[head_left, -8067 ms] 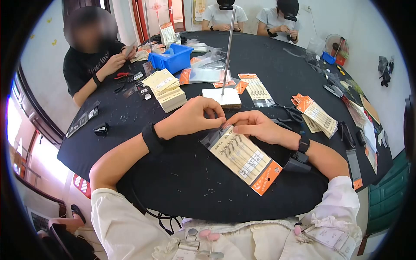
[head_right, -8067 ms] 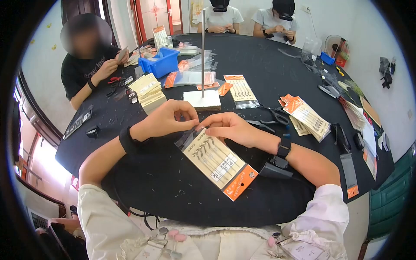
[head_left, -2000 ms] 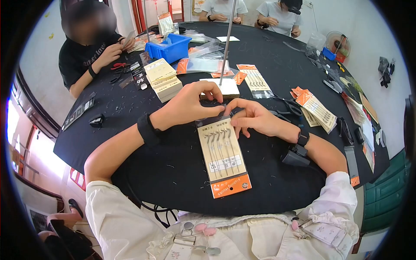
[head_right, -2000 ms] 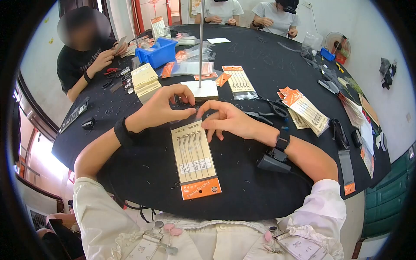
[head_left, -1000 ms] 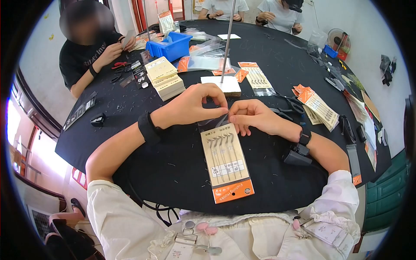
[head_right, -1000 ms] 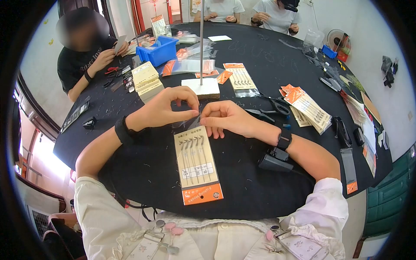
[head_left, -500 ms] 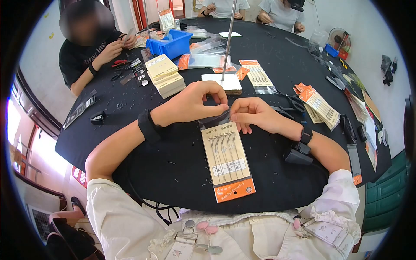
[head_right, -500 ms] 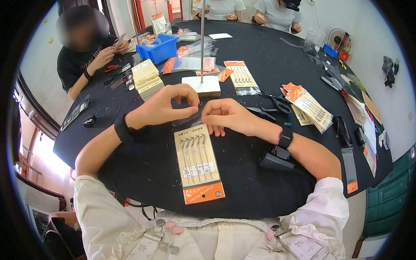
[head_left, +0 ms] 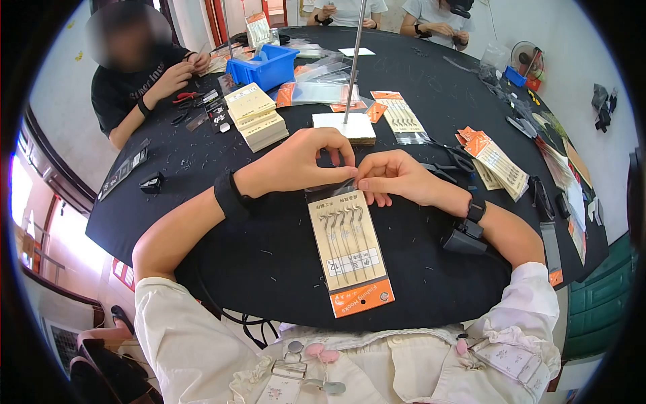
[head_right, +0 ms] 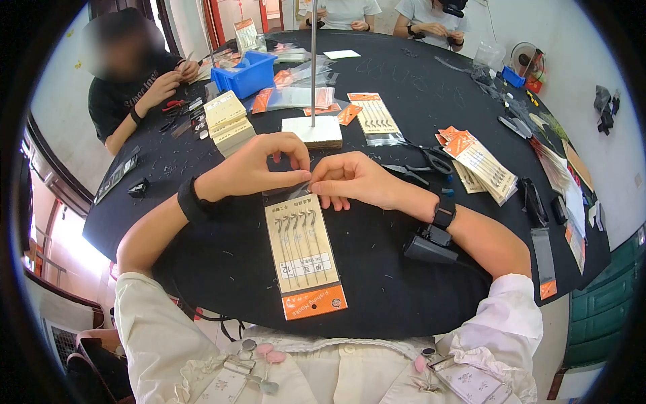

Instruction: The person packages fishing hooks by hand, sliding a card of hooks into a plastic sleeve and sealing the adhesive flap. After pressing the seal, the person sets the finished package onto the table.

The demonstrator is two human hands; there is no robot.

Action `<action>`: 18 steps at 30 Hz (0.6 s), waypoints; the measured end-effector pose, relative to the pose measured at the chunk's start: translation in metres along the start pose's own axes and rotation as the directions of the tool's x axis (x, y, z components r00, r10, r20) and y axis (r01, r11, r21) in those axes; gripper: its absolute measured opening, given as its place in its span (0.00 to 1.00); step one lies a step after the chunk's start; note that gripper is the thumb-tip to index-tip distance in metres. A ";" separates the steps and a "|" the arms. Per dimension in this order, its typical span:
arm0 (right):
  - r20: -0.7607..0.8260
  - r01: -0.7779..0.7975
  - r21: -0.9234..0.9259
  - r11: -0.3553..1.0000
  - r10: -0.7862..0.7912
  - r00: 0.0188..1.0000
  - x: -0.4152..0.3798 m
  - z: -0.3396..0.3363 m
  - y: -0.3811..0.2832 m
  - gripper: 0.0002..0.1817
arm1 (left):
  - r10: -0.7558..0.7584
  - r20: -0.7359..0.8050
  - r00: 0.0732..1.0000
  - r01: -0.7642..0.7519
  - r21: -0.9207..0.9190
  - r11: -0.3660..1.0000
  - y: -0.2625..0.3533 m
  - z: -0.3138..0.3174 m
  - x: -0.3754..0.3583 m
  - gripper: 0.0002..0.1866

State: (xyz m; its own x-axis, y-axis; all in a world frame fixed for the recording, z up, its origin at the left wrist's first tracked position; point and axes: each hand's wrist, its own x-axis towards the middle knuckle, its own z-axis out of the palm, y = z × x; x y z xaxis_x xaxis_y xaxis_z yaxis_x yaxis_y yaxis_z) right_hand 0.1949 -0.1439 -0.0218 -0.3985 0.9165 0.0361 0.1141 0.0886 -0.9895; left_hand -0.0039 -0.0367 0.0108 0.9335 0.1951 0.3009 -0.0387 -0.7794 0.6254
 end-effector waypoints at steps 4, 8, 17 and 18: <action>0.002 0.003 -0.005 1.000 -0.003 1.000 0.000 0.000 0.000 0.07 | 0.022 0.004 1.000 -0.022 0.003 1.000 -0.003 0.000 0.001 0.06; -0.009 -0.009 -0.006 1.000 0.009 1.000 0.000 0.001 0.000 0.07 | 0.019 0.007 1.000 -0.019 -0.018 1.000 -0.006 0.000 0.000 0.05; -0.014 -0.018 -0.018 1.000 0.017 1.000 0.000 0.002 -0.003 0.06 | -0.002 0.004 1.000 0.002 -0.029 1.000 -0.005 0.001 0.000 0.05; -0.014 -0.018 -0.018 1.000 0.017 1.000 0.000 0.002 -0.003 0.06 | -0.005 0.005 1.000 0.005 -0.029 1.000 -0.005 0.000 0.000 0.05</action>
State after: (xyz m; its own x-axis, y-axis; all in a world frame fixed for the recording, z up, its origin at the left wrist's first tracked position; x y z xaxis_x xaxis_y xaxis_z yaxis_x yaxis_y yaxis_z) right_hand 0.1928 -0.1454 -0.0188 -0.3838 0.9232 0.0209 0.1371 0.0794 -0.9874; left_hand -0.0035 -0.0329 0.0073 0.9354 0.1958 0.2944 -0.0446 -0.7608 0.6475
